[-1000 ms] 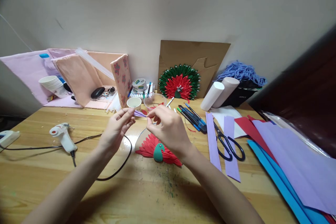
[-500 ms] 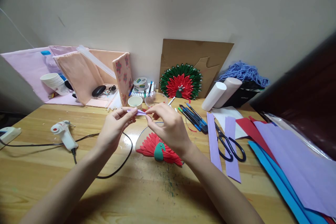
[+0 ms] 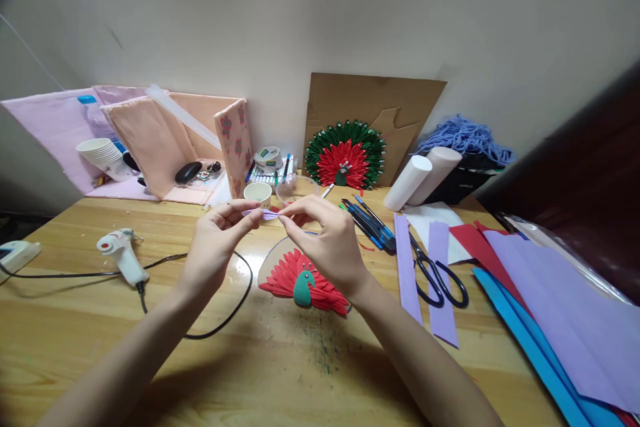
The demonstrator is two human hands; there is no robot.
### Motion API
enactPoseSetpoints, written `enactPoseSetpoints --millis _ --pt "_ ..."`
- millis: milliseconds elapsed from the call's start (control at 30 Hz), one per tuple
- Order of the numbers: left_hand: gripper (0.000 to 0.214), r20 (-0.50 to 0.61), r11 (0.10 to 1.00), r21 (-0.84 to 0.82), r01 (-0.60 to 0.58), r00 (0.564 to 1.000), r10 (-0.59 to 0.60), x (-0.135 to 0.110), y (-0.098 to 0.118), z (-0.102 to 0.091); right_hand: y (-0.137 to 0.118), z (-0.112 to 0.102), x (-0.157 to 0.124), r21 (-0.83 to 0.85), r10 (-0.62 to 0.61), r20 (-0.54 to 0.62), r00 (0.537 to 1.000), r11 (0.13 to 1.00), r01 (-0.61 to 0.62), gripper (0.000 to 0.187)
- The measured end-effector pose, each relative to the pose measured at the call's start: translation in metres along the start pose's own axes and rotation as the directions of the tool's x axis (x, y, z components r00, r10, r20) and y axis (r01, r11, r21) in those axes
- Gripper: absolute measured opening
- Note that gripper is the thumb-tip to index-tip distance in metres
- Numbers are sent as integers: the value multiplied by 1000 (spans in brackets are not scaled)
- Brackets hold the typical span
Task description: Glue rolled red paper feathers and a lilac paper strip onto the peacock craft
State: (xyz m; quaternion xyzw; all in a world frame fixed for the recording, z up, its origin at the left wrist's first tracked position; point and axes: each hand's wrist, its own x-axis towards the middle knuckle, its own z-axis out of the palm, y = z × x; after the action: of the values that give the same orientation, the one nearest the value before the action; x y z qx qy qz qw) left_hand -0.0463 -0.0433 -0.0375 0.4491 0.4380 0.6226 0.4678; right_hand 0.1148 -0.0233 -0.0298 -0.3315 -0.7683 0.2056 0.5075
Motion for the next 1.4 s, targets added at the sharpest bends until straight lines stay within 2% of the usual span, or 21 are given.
enactPoseSetpoints --millis 100,200,400,600,700,833,1067,1200,1400 --pt "19 -9 999 14 -48 999 48 -1 2 0 0 -1 2 106 92 42 995 990 -96 7" --pt "19 -28 996 39 -75 997 76 -2 3 1 0 -3 3 160 134 78 988 976 -146 9" --pt "19 -21 991 73 -110 993 112 -4 4 3 1 -3 2 148 118 53 992 981 -125 7" --pt "22 43 990 88 -112 993 108 -4 8 1 3 -2 1 152 115 42 992 981 -121 7" --pt "23 35 990 121 -66 997 62 -2 11 -1 2 -3 2 121 80 20 997 989 -82 6" --pt "23 28 986 167 0 1000 -5 0 11 -3 0 -4 2 7 -34 -6 999 999 34 7" --pt "21 36 974 224 -44 999 37 -2 13 -2 1 -2 1 -168 -212 -9 977 964 208 9" --pt "19 51 971 238 -37 998 25 -1 13 -3 2 -1 1 -201 -243 -8 970 951 237 9" --pt "22 133 972 223 -69 990 39 -4 14 -2 0 3 0 -158 -224 35 974 961 226 10"
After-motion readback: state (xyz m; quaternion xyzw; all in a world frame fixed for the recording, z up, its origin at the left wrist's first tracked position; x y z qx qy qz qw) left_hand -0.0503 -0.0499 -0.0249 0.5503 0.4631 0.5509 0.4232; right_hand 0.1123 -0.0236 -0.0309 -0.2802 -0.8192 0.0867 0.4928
